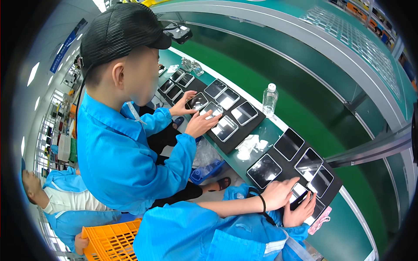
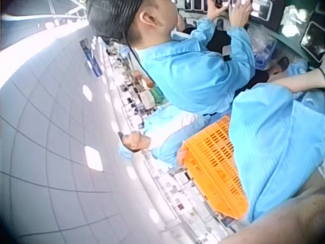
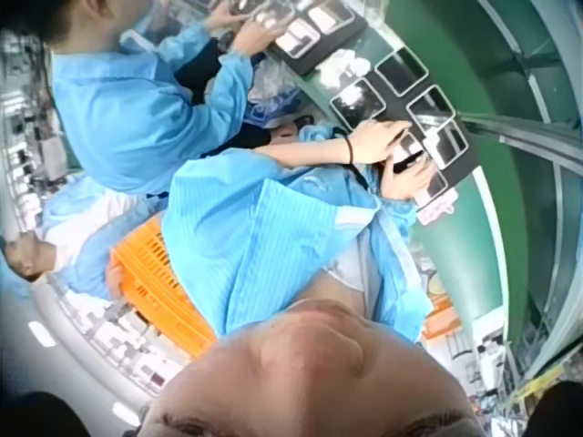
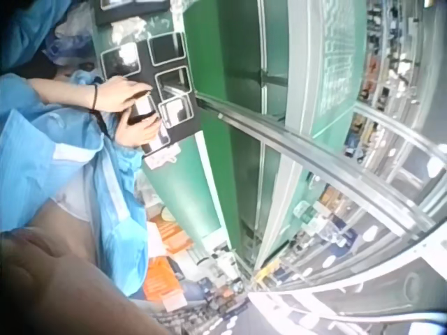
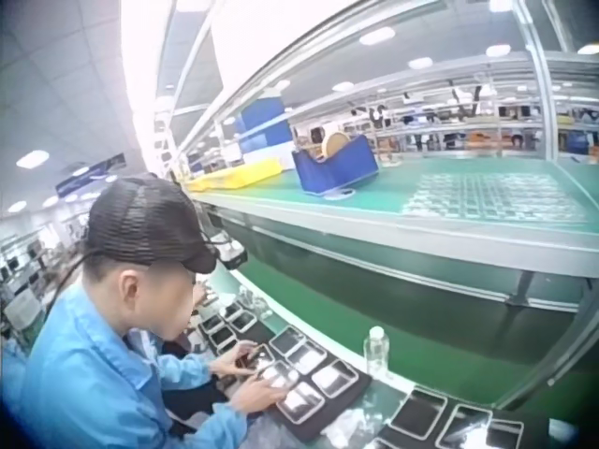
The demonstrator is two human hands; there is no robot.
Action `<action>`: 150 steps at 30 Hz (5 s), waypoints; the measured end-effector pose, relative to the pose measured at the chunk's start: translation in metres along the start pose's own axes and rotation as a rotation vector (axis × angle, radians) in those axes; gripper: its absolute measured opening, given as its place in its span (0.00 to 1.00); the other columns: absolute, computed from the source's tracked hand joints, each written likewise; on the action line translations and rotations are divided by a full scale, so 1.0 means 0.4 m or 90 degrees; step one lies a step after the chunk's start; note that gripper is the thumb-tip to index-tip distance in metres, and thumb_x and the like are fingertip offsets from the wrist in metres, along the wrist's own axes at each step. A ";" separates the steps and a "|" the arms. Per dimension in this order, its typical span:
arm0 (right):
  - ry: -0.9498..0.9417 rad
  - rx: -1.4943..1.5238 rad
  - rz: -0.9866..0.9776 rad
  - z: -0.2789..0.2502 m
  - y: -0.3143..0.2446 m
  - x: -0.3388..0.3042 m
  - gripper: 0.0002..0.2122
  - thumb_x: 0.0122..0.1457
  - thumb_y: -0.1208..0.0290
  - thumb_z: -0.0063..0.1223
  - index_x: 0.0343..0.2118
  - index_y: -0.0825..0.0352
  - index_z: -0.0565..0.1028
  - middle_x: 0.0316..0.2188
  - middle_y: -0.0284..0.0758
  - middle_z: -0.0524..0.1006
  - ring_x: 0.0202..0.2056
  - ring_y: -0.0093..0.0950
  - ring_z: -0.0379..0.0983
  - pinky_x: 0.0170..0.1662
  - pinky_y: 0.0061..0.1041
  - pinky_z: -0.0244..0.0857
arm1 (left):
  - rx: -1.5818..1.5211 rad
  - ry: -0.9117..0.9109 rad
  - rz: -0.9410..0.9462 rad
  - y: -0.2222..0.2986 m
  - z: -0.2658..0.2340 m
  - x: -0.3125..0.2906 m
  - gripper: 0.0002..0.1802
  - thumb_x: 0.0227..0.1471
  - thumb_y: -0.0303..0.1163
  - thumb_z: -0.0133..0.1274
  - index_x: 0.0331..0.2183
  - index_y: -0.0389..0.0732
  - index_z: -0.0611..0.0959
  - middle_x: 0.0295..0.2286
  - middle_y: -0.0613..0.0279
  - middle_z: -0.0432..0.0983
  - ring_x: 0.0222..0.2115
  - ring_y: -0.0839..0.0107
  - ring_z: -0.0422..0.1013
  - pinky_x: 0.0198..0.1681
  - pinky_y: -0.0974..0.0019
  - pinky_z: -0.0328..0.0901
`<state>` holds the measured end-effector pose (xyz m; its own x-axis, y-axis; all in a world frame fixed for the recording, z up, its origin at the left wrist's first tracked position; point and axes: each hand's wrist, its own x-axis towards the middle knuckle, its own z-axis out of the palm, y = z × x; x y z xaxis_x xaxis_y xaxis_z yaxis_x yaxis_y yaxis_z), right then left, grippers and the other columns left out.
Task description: Manually assemble and inspect electronic devices at a factory production line station.
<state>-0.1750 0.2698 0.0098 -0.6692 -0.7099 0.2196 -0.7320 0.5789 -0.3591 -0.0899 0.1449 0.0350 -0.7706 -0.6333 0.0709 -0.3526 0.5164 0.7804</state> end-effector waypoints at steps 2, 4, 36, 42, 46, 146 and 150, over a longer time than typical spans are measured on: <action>0.016 0.049 0.003 -0.017 0.039 0.003 0.35 0.49 0.61 0.55 0.59 0.72 0.57 0.61 0.51 0.54 0.60 0.50 0.50 0.61 0.47 0.42 | -0.024 0.065 0.019 -0.010 -0.049 0.033 0.26 0.47 0.28 0.51 0.51 0.42 0.69 0.42 0.49 0.73 0.37 0.52 0.73 0.39 0.55 0.70; 0.062 0.031 0.011 -0.036 0.085 0.013 0.32 0.50 0.68 0.55 0.57 0.74 0.59 0.60 0.52 0.55 0.60 0.50 0.50 0.62 0.47 0.42 | -0.001 0.146 -0.002 -0.035 -0.103 0.060 0.25 0.47 0.28 0.51 0.50 0.41 0.70 0.45 0.50 0.69 0.42 0.52 0.70 0.43 0.56 0.68; 0.040 0.134 0.374 0.045 0.334 -0.024 0.28 0.62 0.49 0.38 0.51 0.73 0.68 0.48 0.52 0.71 0.51 0.48 0.65 0.55 0.35 0.56 | 0.084 0.182 -0.264 -0.186 -0.051 0.046 0.29 0.56 0.47 0.44 0.51 0.35 0.69 0.39 0.44 0.75 0.37 0.49 0.73 0.40 0.54 0.68; 0.073 0.134 0.359 0.061 0.357 -0.029 0.27 0.62 0.50 0.39 0.50 0.73 0.69 0.48 0.51 0.71 0.50 0.47 0.66 0.54 0.35 0.57 | 0.101 0.200 -0.253 -0.181 -0.045 0.045 0.28 0.57 0.47 0.43 0.51 0.35 0.70 0.38 0.45 0.75 0.37 0.50 0.73 0.39 0.54 0.69; 0.064 0.121 0.368 0.046 0.353 -0.030 0.26 0.62 0.52 0.41 0.49 0.74 0.69 0.47 0.51 0.72 0.50 0.47 0.66 0.54 0.35 0.57 | 0.121 0.187 -0.254 -0.178 -0.041 0.049 0.28 0.56 0.46 0.43 0.51 0.35 0.70 0.39 0.46 0.74 0.37 0.50 0.73 0.40 0.54 0.69; -0.113 1.098 0.432 -0.119 0.285 -0.009 0.27 0.54 0.76 0.47 0.58 0.72 0.60 0.52 0.40 0.69 0.54 0.33 0.65 0.58 0.28 0.57 | -0.843 -0.021 -0.473 -0.286 -0.140 0.120 0.21 0.58 0.49 0.45 0.43 0.42 0.76 0.34 0.58 0.78 0.33 0.67 0.75 0.38 0.66 0.69; -0.086 1.131 0.493 -0.073 0.334 -0.036 0.23 0.57 0.72 0.46 0.56 0.70 0.62 0.51 0.41 0.70 0.51 0.35 0.68 0.55 0.32 0.62 | -0.888 0.003 -0.469 -0.306 -0.120 0.117 0.20 0.60 0.44 0.44 0.46 0.39 0.75 0.40 0.59 0.77 0.38 0.67 0.75 0.42 0.66 0.69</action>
<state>-0.2668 0.3691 -0.0147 -0.6568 -0.6115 -0.4412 0.6716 -0.2084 -0.7110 -0.0571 0.0244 -0.0273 -0.6552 -0.4983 -0.5678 0.1143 -0.8083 0.5775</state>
